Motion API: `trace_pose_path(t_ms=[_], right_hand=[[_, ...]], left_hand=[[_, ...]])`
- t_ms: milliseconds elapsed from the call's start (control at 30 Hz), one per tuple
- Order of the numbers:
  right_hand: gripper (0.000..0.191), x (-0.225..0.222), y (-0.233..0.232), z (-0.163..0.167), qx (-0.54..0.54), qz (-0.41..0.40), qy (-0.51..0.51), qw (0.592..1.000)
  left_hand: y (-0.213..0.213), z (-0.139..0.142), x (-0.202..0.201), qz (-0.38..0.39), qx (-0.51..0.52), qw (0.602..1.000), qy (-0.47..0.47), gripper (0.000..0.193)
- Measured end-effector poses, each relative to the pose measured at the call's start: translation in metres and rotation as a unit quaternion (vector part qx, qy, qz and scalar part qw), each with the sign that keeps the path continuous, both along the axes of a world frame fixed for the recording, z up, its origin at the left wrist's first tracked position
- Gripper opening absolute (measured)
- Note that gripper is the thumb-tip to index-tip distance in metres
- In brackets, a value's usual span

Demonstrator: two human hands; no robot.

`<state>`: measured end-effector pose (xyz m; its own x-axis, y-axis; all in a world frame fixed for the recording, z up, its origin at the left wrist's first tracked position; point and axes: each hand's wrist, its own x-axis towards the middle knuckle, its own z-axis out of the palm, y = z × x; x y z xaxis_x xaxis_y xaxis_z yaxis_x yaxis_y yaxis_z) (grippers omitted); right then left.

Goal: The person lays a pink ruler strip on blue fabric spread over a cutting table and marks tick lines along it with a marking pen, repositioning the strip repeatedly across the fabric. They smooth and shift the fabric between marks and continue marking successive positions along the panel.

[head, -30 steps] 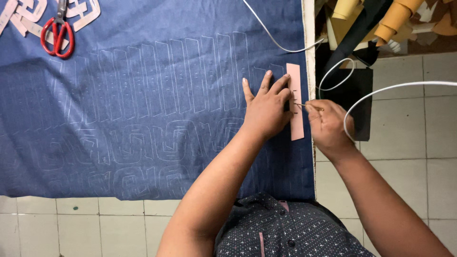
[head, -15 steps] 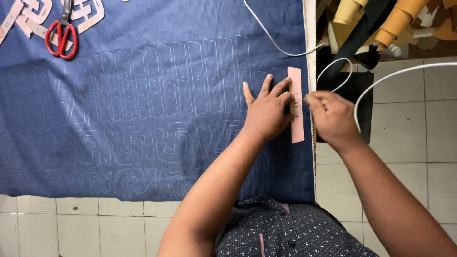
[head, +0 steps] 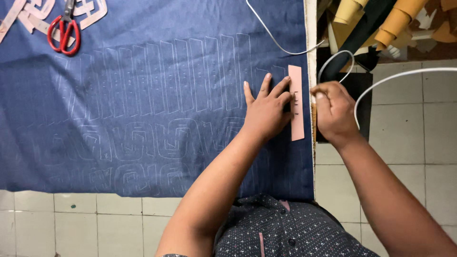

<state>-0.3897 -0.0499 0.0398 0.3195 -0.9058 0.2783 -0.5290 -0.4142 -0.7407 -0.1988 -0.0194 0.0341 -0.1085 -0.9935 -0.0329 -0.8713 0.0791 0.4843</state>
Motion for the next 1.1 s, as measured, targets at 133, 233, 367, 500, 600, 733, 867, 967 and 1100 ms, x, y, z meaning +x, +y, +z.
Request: trace_pose_path(t_ms=[133, 233, 367, 500, 600, 733, 867, 967, 1100], right_hand=[[0.045, 0.002, 0.031, -0.017, -0.005, -0.024, 0.123, 0.992], [0.081, 0.000, 0.053, -0.031, -0.010, -0.054, 0.183, 0.982], [0.067, -0.013, 0.069, -0.047, 0.063, -0.095, 0.099, 0.989], [0.051, -0.027, 0.083, -0.055, 0.220, -0.117, 0.025, 0.968], [0.045, -0.043, 0.104, -0.050, 0.255, -0.113, 0.043, 0.959], [0.039, -0.056, 0.143, -0.036, 0.231, -0.127, 0.057, 0.963], [0.029, -0.057, 0.194, -0.025, 0.264, -0.170, 0.061, 0.947], [0.028, -0.051, 0.230, -0.025, 0.251, -0.175, 0.042, 0.951], [0.027, -0.040, 0.271, -0.032, 0.230, -0.186, 0.000, 0.955]], left_hand=[[0.022, -0.009, 0.002, 0.018, -0.056, 0.998, 0.012, 0.059], [0.054, -0.019, 0.013, 0.052, -0.080, 0.995, 0.020, 0.059], [0.117, -0.028, 0.036, 0.111, -0.076, 0.991, 0.008, 0.055], [0.175, -0.029, 0.059, 0.174, -0.069, 0.982, -0.028, 0.055], [0.202, -0.027, 0.070, 0.181, -0.055, 0.980, -0.055, 0.056], [0.204, -0.026, 0.069, 0.149, -0.046, 0.985, -0.081, 0.061], [0.192, -0.026, 0.068, 0.125, -0.028, 0.985, -0.115, 0.062], [0.178, -0.026, 0.076, 0.126, -0.003, 0.986, -0.110, 0.063], [0.135, -0.029, 0.098, 0.142, 0.023, 0.983, -0.116, 0.064]])
